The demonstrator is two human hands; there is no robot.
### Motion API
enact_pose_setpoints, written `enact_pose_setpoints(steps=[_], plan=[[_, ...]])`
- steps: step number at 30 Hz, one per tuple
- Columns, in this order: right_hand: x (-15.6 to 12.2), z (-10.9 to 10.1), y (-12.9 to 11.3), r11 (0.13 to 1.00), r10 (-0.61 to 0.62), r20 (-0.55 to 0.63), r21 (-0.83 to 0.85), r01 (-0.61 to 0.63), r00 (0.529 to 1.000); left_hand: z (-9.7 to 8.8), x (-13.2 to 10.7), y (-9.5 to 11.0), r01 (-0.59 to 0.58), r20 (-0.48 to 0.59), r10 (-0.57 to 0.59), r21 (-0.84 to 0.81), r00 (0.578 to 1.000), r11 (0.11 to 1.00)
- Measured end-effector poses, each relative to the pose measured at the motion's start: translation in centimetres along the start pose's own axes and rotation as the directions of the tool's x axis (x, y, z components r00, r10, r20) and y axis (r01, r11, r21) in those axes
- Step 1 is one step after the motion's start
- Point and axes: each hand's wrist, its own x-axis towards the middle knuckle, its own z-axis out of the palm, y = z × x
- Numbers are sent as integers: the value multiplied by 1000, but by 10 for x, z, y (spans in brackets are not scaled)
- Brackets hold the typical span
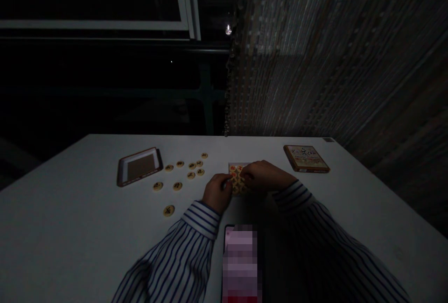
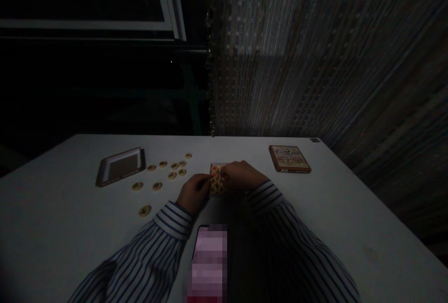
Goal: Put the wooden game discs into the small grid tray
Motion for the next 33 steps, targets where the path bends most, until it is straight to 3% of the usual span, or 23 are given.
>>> enact_pose_setpoints(steps=[8, 17, 21, 27, 33], plan=[[3, 9, 7, 1000, -18, -86, 10, 18, 996, -2, 0, 2, 16, -19, -16, -1, 1000, 1000], [0, 1, 2, 999, 34, -78, 13, -33, 996, -2, -1, 2, 3, -52, -2, 2, 999, 1000], [-2, -3, 1, 999, 33, -156, 24, -29, 987, -4, -1, 3, 0, -73, -1, -10, 997, 1000], [-3, -11, -4, 997, 53, -268, 71, -35, 962, -19, 3, 0, 16, -173, -9, 40, 985, 999], [0, -10, -18, 998, -19, -328, 56, 40, 944, -43, 8, -11, 69, -265, -29, 143, 964, 987]])
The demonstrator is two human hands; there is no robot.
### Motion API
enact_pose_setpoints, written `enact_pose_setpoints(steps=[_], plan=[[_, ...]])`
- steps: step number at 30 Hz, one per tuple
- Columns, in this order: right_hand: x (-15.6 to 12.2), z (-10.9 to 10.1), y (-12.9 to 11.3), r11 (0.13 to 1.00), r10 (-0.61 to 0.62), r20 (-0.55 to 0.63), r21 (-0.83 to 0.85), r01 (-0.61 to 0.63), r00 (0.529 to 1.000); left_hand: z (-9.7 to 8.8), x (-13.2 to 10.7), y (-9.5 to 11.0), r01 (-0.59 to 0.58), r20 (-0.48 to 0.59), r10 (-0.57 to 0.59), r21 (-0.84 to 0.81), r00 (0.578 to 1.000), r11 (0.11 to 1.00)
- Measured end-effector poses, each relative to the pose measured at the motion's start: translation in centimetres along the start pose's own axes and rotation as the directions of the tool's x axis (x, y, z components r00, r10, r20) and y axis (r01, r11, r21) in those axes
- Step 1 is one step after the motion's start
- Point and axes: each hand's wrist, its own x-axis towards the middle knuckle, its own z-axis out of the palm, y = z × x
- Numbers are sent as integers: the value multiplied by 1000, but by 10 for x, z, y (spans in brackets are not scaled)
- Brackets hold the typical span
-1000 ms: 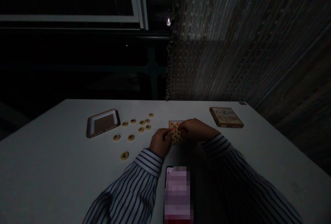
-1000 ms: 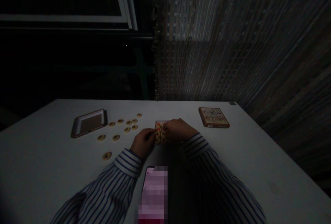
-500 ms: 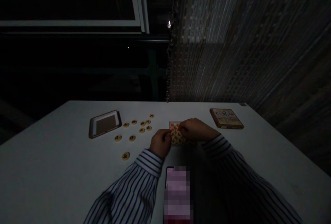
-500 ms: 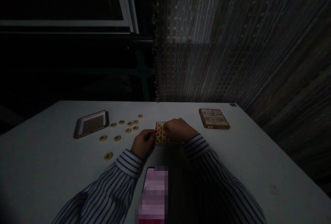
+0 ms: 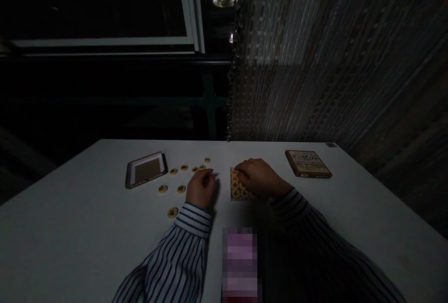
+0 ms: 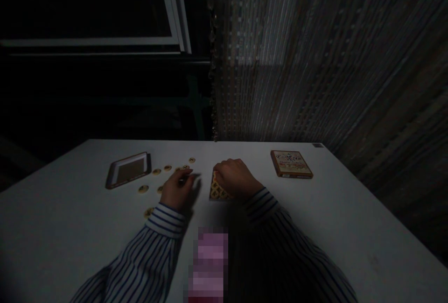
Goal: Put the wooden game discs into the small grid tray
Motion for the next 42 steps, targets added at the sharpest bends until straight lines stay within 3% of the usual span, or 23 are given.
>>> enact_pose_setpoints(steps=[6, 11, 16, 23, 27, 34, 42], plan=[[1, 5, -8, 998, -66, -2, 1, 66, 998, -15, 6, -16, 7, -28, 1, 279, 1000, 960], [1, 10, -8, 996, -93, -36, -17, 92, 995, -25, 6, -13, 65, -6, -70, 485, 997, 872], [1, 9, -8, 995, -96, -26, -32, 95, 995, -22, 7, -11, 121, 4, -153, 586, 988, 801], [0, 7, -8, 996, -85, -5, -23, 84, 996, -16, 6, -17, 194, 8, -245, 585, 970, 788], [-1, 5, -9, 997, -68, 20, -45, 69, 997, -17, 5, -16, 181, 23, -238, 581, 971, 793], [-1, 2, -9, 997, -63, 41, -36, 64, 997, -16, 4, -17, 131, -18, -145, 557, 989, 820], [-1, -1, -5, 998, -49, 53, -41, 51, 997, -19, 8, -11, 6, -59, 20, 416, 998, 909]])
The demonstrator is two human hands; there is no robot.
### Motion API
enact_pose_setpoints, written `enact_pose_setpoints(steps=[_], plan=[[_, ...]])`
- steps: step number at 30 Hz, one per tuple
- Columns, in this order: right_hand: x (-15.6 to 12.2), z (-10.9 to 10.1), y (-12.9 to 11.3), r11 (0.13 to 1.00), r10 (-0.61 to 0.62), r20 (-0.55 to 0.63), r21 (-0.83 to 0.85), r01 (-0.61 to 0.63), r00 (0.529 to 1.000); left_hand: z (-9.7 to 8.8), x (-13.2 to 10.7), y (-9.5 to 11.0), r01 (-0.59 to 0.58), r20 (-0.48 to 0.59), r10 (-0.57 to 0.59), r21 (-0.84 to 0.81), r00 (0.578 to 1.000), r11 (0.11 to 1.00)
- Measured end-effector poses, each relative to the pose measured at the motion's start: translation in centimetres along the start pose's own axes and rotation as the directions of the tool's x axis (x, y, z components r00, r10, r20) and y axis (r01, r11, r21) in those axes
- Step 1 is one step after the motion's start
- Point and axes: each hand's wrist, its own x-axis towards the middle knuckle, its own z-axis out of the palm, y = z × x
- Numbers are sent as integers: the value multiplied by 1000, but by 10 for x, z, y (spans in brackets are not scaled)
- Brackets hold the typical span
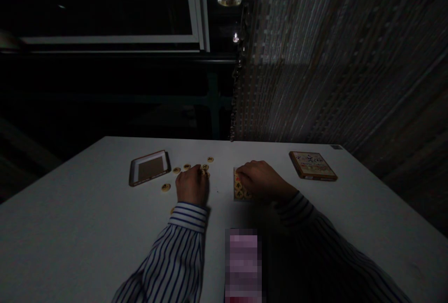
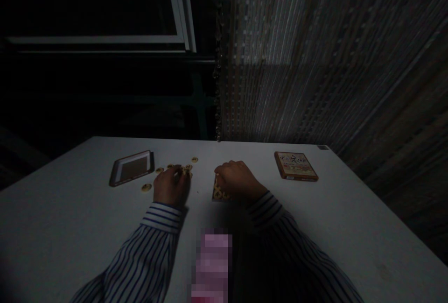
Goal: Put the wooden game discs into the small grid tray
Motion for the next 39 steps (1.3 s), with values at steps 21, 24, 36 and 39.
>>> enact_pose_setpoints(steps=[21, 24, 36, 39], plan=[[-7, -11, 12, 995, 97, -64, 41, -94, 993, 7, -12, 21, 102, -2, -130, -604, 991, 790], [-8, -12, 14, 993, 107, -79, 51, -103, 991, 9, -15, 27, 90, 19, -102, -648, 995, 756], [-9, -11, 15, 991, 126, -74, 62, -122, 989, 12, -25, 40, 45, 90, 24, -697, 996, 716], [-8, -11, 12, 989, 133, -43, 69, -130, 990, 12, -28, 43, 19, 80, 49, -686, 996, 727]])
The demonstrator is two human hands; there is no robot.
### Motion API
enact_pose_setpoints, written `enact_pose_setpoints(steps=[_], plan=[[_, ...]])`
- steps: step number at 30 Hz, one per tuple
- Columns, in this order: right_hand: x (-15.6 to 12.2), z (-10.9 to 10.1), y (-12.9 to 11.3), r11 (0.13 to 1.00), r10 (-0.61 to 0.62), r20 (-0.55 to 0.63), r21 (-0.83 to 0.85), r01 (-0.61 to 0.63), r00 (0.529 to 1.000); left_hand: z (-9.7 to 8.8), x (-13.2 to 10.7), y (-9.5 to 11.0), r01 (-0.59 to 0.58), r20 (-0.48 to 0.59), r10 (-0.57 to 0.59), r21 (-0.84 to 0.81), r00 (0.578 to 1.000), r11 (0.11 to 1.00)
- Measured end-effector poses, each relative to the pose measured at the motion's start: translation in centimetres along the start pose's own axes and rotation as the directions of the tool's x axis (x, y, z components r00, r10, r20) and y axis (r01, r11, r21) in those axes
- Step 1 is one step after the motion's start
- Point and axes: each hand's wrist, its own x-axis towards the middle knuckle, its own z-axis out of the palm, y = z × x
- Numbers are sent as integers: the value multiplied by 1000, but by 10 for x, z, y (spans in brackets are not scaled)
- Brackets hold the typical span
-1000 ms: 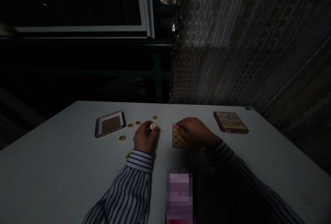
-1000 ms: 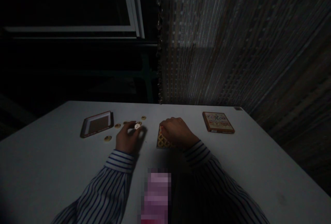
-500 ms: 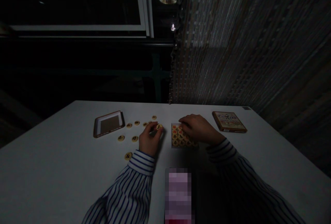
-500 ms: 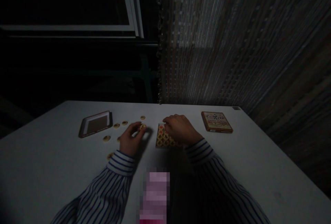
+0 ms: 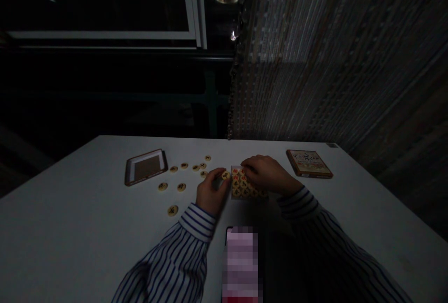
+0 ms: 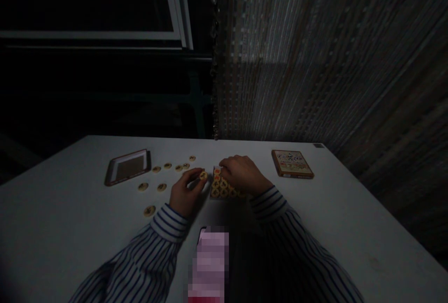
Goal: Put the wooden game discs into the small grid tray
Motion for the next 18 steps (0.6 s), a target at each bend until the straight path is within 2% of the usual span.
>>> enact_pose_setpoints(steps=[13, 18], plan=[[1, 14, -6, 956, -83, -4, 282, 80, 997, 5, -6, 13, -182, 57, 175, 160, 983, 970], [2, 16, -5, 932, -100, -17, 349, 100, 995, 7, -7, 12, -161, 54, 155, 115, 986, 980]])
